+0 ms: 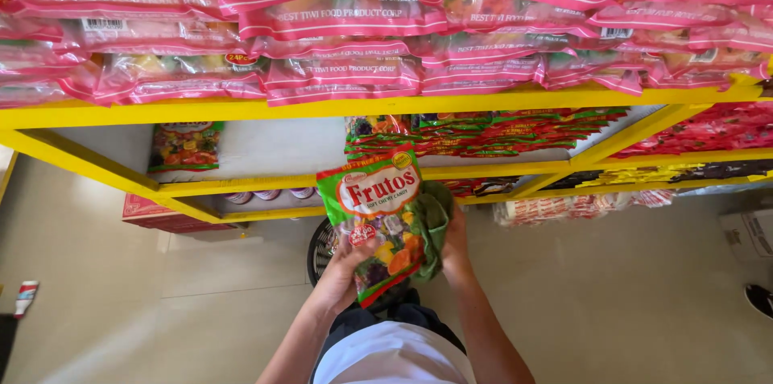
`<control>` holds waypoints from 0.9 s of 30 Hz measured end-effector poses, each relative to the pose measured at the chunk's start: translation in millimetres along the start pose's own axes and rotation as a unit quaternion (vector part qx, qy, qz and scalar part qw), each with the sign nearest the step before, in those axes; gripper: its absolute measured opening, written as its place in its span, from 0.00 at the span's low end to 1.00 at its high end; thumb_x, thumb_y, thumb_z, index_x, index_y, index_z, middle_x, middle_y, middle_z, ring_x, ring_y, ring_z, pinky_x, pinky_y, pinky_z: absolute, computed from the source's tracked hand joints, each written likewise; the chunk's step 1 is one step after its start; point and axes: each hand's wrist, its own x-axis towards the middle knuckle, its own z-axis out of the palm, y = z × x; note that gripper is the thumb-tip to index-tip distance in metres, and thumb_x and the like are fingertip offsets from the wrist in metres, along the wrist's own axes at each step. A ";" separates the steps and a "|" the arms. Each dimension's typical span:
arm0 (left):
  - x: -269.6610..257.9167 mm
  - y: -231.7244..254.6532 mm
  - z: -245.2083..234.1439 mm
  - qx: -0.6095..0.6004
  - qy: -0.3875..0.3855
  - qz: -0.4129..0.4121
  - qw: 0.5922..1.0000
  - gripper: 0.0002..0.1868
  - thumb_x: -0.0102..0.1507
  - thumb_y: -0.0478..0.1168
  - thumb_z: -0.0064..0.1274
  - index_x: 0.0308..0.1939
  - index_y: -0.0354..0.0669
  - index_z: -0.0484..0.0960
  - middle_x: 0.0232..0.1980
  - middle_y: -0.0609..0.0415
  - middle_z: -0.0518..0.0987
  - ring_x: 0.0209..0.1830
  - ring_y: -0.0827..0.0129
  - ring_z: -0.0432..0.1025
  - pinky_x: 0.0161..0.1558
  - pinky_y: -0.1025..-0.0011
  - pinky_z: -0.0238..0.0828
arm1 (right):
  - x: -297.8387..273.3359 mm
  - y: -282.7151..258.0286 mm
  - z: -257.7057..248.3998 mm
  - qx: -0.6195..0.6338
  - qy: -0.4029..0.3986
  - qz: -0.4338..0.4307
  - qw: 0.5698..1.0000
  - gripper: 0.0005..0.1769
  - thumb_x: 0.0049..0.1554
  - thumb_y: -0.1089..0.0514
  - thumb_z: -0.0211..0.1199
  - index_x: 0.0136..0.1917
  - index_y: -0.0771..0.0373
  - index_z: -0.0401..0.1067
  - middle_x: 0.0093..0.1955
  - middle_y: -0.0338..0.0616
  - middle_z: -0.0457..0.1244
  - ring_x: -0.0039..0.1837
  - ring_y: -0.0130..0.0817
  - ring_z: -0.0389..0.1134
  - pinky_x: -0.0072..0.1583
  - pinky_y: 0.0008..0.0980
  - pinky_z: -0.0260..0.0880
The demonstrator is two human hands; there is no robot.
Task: Cleaning individual bags of snacks with a cloth and arranging them on a grocery store shelf.
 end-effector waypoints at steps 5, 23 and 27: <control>2.8 -24.7 -6.2 -0.016 -0.023 -0.102 0.994 0.29 0.58 0.26 0.57 0.64 0.36 0.72 0.57 0.42 0.80 0.52 0.57 0.76 0.53 0.63 0.74 | 5.6 -2.9 -25.4 -0.095 0.045 -0.008 0.994 0.23 0.56 0.66 0.62 0.66 0.66 0.71 0.60 0.43 0.69 0.57 0.29 0.67 0.60 0.29 0.67; -11.6 -17.8 8.9 -0.023 0.014 -0.101 0.995 0.30 0.60 0.22 0.47 0.69 0.31 0.71 0.67 0.36 0.77 0.67 0.48 0.70 0.66 0.56 0.65 | -17.8 -84.4 21.3 -0.224 0.237 0.019 0.945 0.21 0.61 0.53 0.61 0.64 0.66 0.70 0.52 0.44 0.68 0.49 0.32 0.67 0.52 0.30 0.67; -0.5 -33.2 -5.2 -0.035 0.018 -0.128 0.991 0.36 0.58 0.19 0.40 0.72 0.31 0.67 0.68 0.32 0.75 0.66 0.44 0.68 0.67 0.54 0.63 | -14.3 -115.4 31.7 -0.058 0.319 0.159 0.932 0.27 0.61 0.47 0.57 0.67 0.67 0.72 0.57 0.43 0.68 0.54 0.31 0.66 0.56 0.30 0.65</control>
